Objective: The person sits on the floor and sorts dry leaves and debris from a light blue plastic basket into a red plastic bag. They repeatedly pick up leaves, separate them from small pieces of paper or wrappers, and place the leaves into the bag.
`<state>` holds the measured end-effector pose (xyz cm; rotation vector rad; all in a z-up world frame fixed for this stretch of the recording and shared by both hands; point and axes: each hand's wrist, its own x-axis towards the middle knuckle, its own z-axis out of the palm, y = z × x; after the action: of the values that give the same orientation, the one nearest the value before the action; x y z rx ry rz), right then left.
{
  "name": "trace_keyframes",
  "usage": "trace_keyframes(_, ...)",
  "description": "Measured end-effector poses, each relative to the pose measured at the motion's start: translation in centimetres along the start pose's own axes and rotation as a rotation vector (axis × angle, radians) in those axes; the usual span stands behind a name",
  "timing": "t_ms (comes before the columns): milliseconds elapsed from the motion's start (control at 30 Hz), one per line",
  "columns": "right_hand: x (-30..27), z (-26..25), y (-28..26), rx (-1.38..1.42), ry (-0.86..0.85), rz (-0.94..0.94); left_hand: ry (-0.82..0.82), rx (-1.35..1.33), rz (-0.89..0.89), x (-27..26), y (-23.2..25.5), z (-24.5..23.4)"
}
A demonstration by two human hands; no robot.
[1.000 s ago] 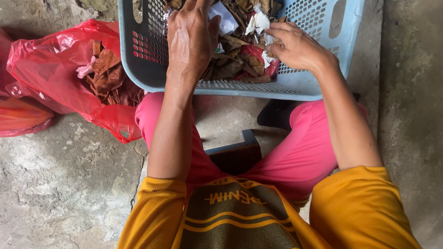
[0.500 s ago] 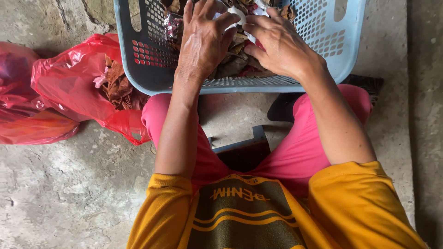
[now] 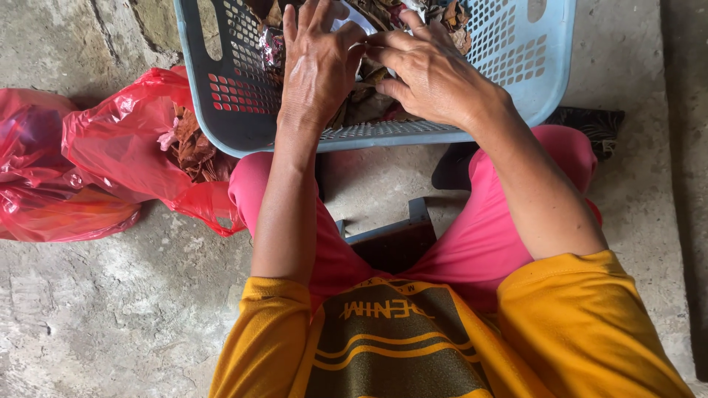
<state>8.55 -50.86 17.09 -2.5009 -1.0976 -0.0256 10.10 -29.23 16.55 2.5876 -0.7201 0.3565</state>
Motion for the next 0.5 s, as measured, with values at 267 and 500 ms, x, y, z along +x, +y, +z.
trace_keyframes(267, 0.5, -1.6, 0.2, 0.047, 0.018, 0.037, 0.088, 0.066, -0.009, -0.7, -1.3, -0.5)
trace_keyframes(500, 0.5, -2.5, 1.6, 0.091, -0.079, 0.294, 0.156, 0.041, -0.070, -1.9, -2.7, -2.2)
